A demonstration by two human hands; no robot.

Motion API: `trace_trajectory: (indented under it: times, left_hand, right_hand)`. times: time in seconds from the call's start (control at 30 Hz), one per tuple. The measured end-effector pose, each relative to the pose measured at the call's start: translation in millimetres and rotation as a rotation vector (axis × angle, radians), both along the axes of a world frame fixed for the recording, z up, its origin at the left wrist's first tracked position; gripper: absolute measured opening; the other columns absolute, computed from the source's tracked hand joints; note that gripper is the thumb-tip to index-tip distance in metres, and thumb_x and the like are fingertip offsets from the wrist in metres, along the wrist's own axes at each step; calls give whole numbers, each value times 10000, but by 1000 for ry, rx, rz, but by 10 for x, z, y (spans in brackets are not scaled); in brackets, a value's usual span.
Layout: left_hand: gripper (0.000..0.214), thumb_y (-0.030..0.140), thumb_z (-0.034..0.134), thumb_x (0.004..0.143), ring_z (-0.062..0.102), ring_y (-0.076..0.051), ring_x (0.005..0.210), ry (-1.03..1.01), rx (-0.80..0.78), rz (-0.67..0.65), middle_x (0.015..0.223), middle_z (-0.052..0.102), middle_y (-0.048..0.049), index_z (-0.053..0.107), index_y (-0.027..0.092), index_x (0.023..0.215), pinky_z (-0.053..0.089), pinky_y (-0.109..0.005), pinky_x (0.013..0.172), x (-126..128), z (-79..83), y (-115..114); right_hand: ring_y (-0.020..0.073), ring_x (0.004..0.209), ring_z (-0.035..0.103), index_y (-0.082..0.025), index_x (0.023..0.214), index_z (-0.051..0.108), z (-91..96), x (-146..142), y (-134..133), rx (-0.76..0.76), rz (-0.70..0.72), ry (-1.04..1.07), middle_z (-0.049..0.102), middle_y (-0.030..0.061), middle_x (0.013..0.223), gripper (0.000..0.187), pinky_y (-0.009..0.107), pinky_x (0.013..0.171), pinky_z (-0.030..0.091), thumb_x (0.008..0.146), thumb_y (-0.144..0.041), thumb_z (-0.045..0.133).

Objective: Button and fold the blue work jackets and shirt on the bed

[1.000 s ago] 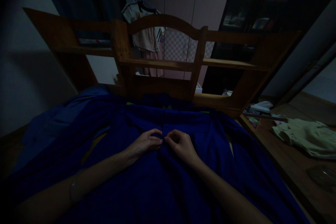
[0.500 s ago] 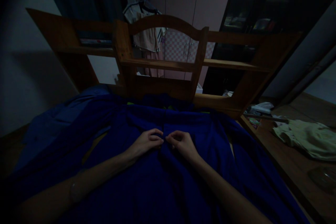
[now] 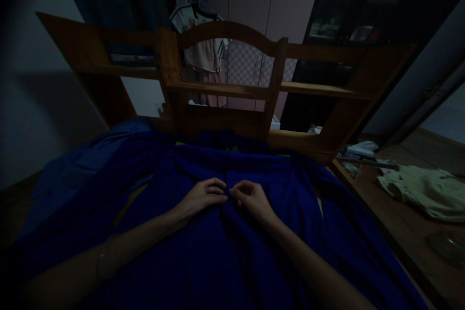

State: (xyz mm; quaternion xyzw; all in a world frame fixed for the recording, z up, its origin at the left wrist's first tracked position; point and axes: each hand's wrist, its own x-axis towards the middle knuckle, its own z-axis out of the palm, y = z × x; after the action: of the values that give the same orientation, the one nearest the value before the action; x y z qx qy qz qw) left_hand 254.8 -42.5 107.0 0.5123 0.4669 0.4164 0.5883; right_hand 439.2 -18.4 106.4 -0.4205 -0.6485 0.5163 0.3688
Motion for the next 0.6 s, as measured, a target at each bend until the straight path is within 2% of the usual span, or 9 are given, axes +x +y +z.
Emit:
trace_trajectory:
  times: [0.2,0.3,0.43,0.6]
  left_hand:
    - [417,276,768,605,570,-103,592,4,1,-11,783,640,-29,578,159,958,407,-194,542,1,-2,0]
    - [413,330,763,620,554,-92,572,-8,2,-20,777,641,-29,573,158,945,383,-185,524,-3,17,-6]
    - [423,316,775,602,565,-102,589,-42,-4,-11,762,637,-20,571,161,939,396,-195,547,-9,-9,9]
    - [428,248,772,597,593,-122,667,-77,-12,-14,819,638,-29,574,168,967,419,-212,607,-7,-36,23]
  right_hand:
    - [102,532,498,-158,809,577,-46,16,-2,85,37,-65,538,-27,574,274,210,537,389,796,-431,573]
    - [107,579,519,-169,830,572,26,19,-78,235,21,-155,562,-15,646,207,208,543,391,834,-373,534]
    - [126,681,547,-182,843,574,176,19,-190,485,33,-267,597,11,759,118,231,638,419,857,-264,491]
    - [137,704,555,-190,865,572,229,19,-217,576,57,-301,606,21,791,98,249,673,431,845,-203,476]
